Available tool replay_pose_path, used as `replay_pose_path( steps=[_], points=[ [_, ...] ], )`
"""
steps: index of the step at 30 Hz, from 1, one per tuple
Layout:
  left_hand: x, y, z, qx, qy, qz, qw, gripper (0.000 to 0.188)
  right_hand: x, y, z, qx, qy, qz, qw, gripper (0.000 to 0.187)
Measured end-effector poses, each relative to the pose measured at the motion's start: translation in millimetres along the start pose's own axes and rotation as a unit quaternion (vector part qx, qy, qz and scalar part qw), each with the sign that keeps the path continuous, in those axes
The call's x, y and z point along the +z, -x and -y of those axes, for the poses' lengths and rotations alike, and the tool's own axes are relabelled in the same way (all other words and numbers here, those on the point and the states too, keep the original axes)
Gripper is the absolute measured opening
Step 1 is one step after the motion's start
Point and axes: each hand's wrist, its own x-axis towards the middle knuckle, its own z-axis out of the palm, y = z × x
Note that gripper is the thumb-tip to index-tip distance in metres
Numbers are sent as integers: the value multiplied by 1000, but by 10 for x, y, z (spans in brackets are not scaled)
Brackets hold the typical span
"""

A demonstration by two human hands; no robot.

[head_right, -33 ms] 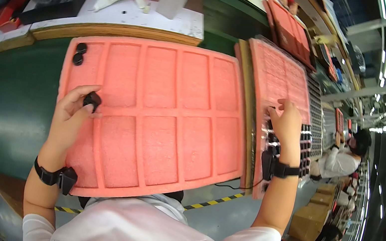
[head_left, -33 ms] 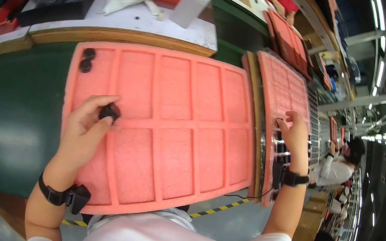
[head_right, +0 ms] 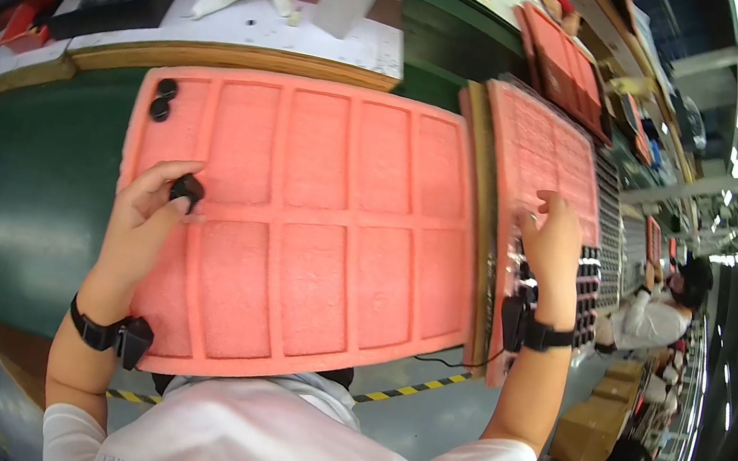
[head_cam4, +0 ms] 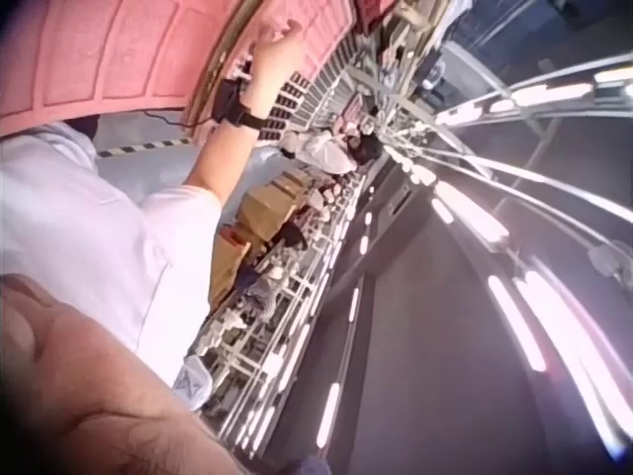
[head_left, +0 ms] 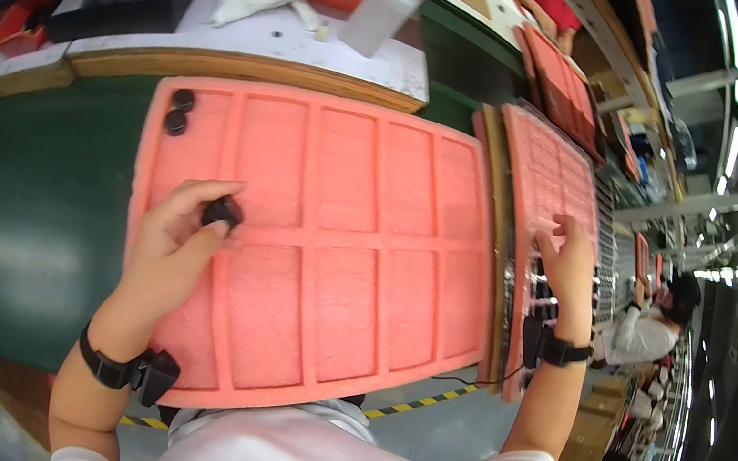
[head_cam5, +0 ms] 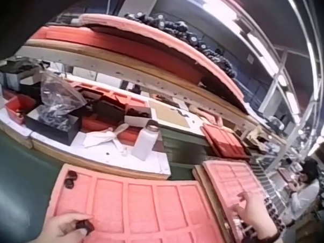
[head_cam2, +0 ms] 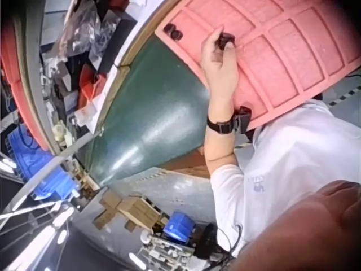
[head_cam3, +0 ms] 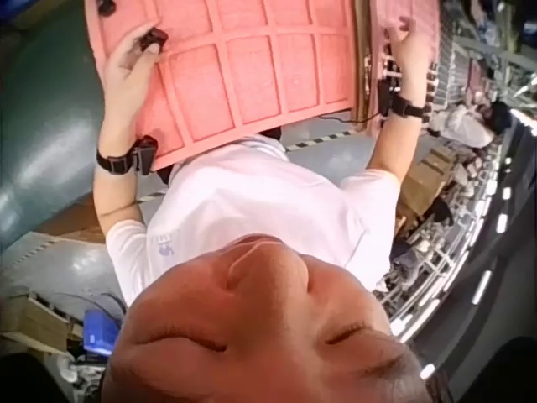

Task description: The person assembles components by hand, fitting a black cap onto a base and placing the finished units into a tray. After filling the tray, they stack it inside a cardboard box and retrieve a new tray to repeat the process.

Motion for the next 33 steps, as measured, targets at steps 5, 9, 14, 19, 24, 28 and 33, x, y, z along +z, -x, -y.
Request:
replay_pose_path(
  steps=[5, 9, 14, 19, 24, 28, 33],
  points=[
    [1, -34, 93, 12, 24, 20, 999, 39, -126, -26, 1249, -105, -282, 98, 949, 25],
    [-9, -11, 91, 10, 50, 7, 999, 44, -38, -89, 2300, -237, -423, 205, 850, 24],
    [-39, -22, 109, 18, 123, -11, 992, 38, 139, -192, 3013, -186, -544, 335, 746, 23],
    [-44, -36, 95, -56, 180, -52, 981, 31, 607, -597, 3283, -67, -657, 429, 616, 20],
    [-56, -22, 118, -81, 175, 13, 981, 26, 877, -810, 3699, -232, -504, 242, 796, 19],
    [-50, -68, 146, -82, 144, -20, 986, 24, 939, -807, 3921, -385, -310, 40, 868, 18],
    [-106, -69, 128, -75, 114, 17, 991, 18, 820, -756, 3812, -384, -321, 49, 864, 19]
  ],
)
